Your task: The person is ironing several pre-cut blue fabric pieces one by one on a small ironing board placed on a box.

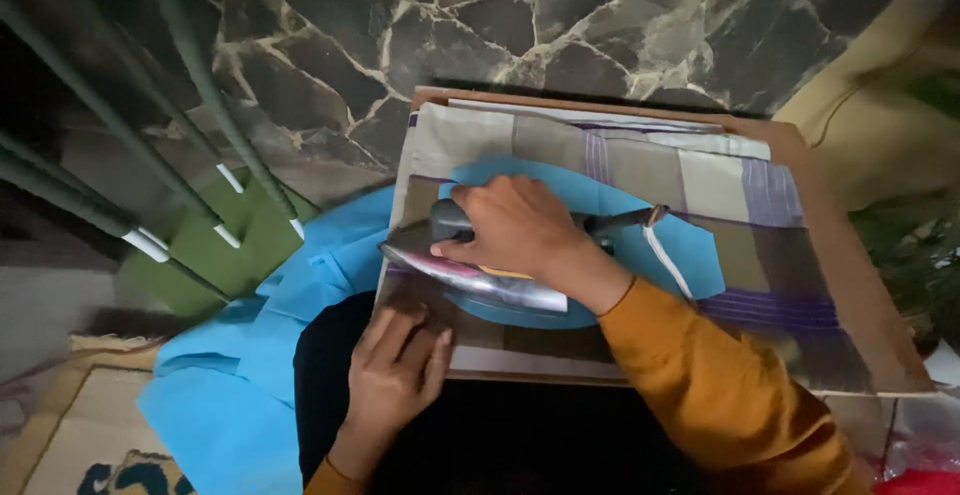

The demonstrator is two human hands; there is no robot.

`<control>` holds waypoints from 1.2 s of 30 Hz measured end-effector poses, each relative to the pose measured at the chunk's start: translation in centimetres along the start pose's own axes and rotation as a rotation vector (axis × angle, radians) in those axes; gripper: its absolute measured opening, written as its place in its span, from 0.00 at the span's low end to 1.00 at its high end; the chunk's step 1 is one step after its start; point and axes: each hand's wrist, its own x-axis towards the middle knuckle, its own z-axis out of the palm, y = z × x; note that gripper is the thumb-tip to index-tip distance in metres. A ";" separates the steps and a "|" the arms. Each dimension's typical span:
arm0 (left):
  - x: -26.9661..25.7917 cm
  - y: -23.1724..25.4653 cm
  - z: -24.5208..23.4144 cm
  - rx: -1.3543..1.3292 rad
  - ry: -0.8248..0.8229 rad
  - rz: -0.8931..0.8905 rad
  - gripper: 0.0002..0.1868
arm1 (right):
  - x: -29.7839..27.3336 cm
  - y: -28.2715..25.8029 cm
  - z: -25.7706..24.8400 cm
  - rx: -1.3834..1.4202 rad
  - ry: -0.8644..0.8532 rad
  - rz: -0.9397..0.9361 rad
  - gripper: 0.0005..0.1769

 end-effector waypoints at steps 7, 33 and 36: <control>0.1 1.1 -0.9 -0.206 0.201 -0.246 0.03 | -3.8 1.2 -0.6 -0.008 -0.101 -0.083 0.21; 2.8 1.3 5.3 0.244 -0.289 -0.114 0.32 | -10.4 11.8 -1.3 -0.102 -0.116 0.025 0.19; 3.3 1.6 5.0 0.261 -0.294 -0.164 0.35 | -8.4 10.5 -0.1 -0.136 -0.018 -0.024 0.29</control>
